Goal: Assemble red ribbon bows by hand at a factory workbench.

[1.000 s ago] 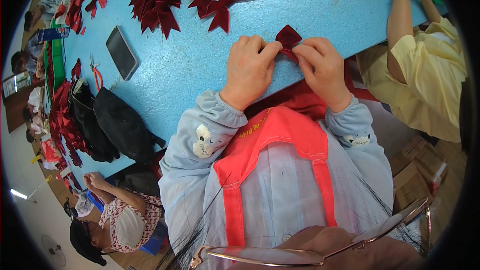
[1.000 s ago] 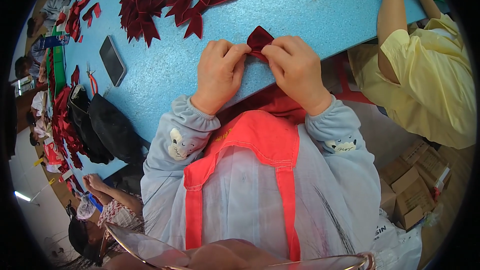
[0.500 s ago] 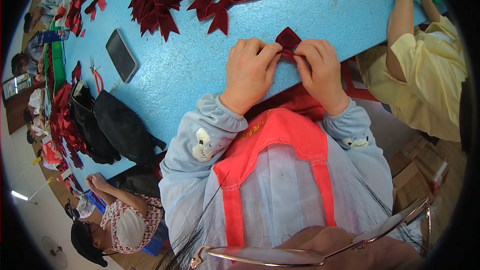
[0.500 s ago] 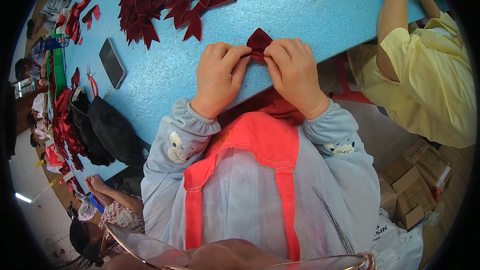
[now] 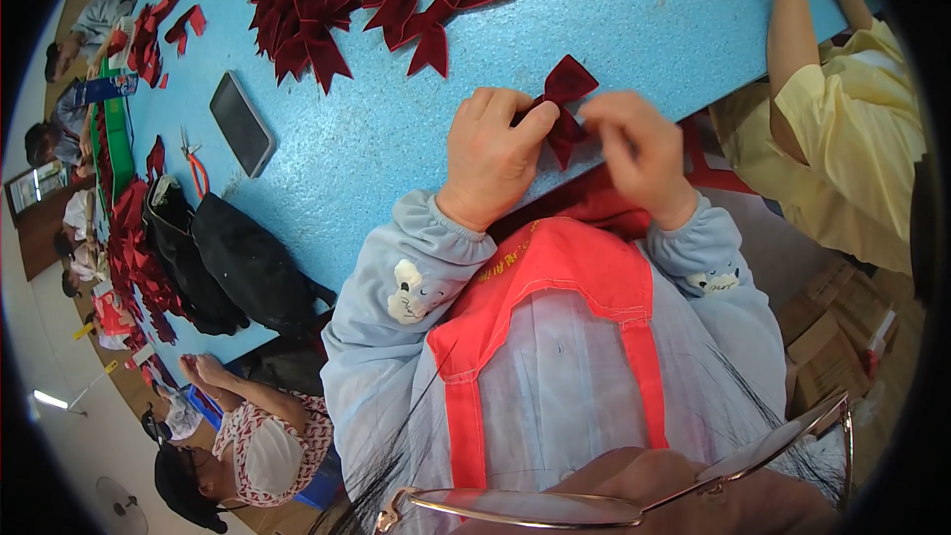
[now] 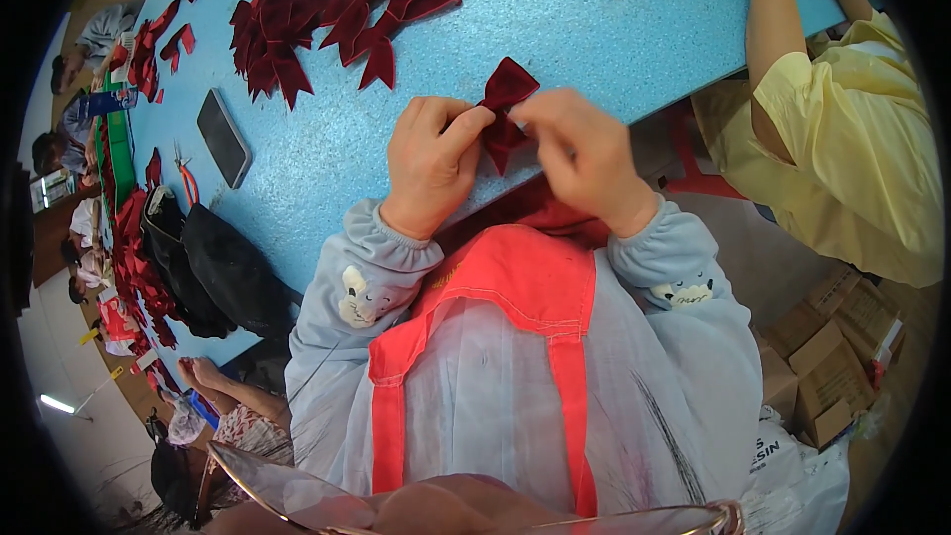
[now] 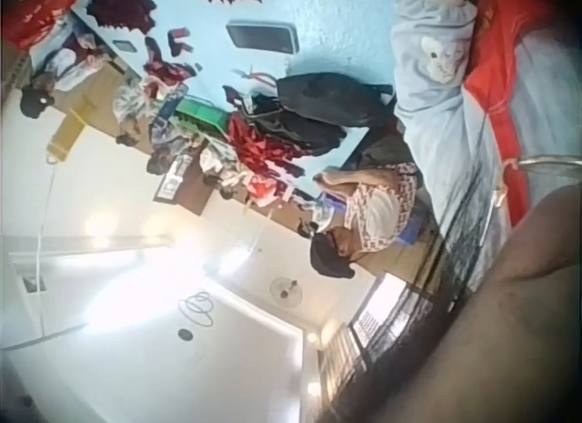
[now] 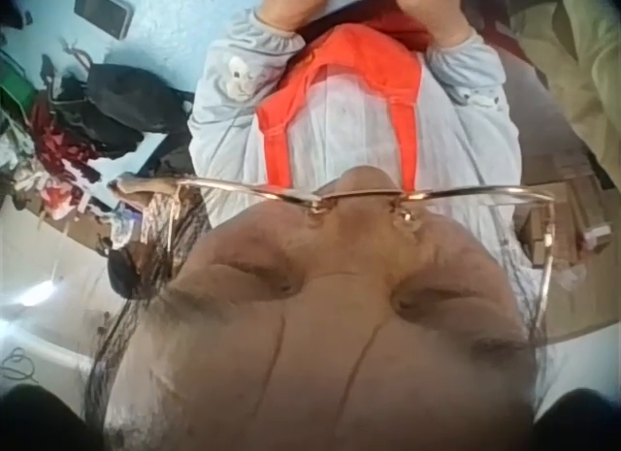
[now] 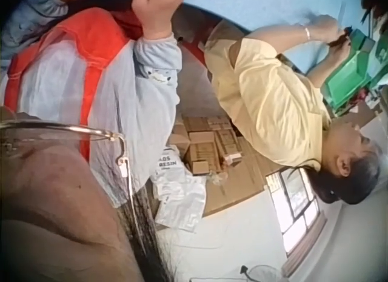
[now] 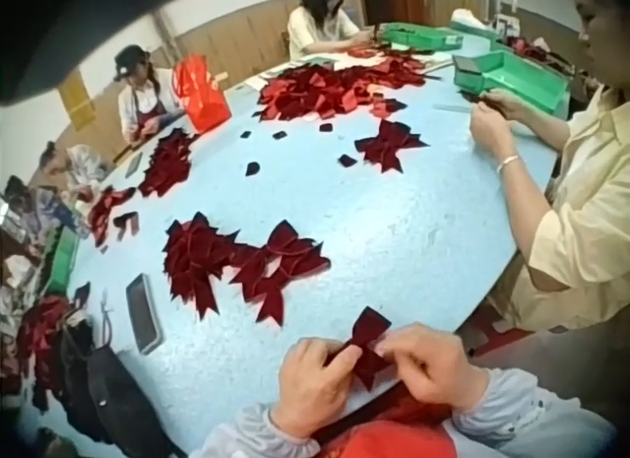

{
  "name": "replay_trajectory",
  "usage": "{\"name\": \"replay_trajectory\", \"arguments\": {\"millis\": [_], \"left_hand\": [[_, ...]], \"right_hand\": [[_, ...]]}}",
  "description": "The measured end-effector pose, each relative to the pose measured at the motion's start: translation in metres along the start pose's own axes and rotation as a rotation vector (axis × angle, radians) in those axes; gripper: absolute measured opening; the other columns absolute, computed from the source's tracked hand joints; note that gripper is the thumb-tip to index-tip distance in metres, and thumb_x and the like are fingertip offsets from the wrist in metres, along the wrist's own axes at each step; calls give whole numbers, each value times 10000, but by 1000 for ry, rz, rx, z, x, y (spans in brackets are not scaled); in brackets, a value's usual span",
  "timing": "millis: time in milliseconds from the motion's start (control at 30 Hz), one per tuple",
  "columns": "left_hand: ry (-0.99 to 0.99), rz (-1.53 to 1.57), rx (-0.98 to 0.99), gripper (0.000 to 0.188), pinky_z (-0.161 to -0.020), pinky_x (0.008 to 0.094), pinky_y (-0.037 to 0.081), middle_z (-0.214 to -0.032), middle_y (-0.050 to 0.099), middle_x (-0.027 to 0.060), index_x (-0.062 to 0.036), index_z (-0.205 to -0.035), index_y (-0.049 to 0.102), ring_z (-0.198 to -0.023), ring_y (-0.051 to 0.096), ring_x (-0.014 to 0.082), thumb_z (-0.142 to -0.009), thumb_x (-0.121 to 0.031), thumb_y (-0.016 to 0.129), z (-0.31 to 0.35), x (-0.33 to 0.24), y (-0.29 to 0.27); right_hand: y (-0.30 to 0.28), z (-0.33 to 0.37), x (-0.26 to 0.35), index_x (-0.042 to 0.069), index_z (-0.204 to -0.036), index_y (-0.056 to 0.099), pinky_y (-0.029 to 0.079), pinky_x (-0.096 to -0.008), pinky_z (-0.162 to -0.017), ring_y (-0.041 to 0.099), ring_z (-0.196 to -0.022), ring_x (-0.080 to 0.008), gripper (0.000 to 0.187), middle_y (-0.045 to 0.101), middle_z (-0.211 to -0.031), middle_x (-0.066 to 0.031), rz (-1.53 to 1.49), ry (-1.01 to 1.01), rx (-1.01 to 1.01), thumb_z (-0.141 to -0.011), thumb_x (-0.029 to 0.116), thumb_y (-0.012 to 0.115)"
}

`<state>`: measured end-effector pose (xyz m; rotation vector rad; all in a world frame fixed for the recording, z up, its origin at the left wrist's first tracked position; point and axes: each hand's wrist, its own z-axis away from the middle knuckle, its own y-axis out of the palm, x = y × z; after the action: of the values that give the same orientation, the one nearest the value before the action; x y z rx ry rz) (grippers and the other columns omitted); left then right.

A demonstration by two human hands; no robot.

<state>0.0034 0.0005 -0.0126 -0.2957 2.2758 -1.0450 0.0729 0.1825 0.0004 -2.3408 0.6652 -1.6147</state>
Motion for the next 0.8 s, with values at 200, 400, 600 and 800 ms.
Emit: {"name": "replay_trajectory", "arguments": {"millis": [200, 400, 600, 800], "left_hand": [[15, 7, -44, 260, -645, 370, 442, -832, 587, 42, -136, -950, 652, -756, 559, 247, -712, -32, 660, 3, -1, 1], [23, -2, -71, 256, -637, 362, 446, -815, 582, 54, -105, -963, 649, -731, 554, 250, -722, -22, 671, 2, -2, 2], [29, 3, -84, 224, -637, 372, 454, -797, 566, 83, -47, -972, 628, -733, 549, 268, -757, -14, 681, 2, -2, 4], [16, 28, -82, 209, -638, 381, 458, -777, 545, 99, -29, -971, 616, -732, 541, 281, -772, -16, 679, 3, -3, 6]], "right_hand": [[-13, -11, 6, 13, -1007, 662, 459, -210, -549, 598, -657, -75, 136, 646, -795, -41, -238, 577, 217, -957, 126, 606], [1, -17, 11, 2, -948, 629, 459, -230, -565, 595, -660, -91, 115, 633, -742, -37, -136, 484, 282, -926, 115, 627], [19, -11, 7, -4, -904, 593, 464, -244, -580, 588, -659, -99, 89, 628, -753, -41, -17, 305, 106, -896, 72, 639], [27, -10, -1, -1, -932, 586, 482, -290, -608, 602, -674, -149, 76, 631, -795, -84, -30, 277, -24, -878, 24, 634]]}}
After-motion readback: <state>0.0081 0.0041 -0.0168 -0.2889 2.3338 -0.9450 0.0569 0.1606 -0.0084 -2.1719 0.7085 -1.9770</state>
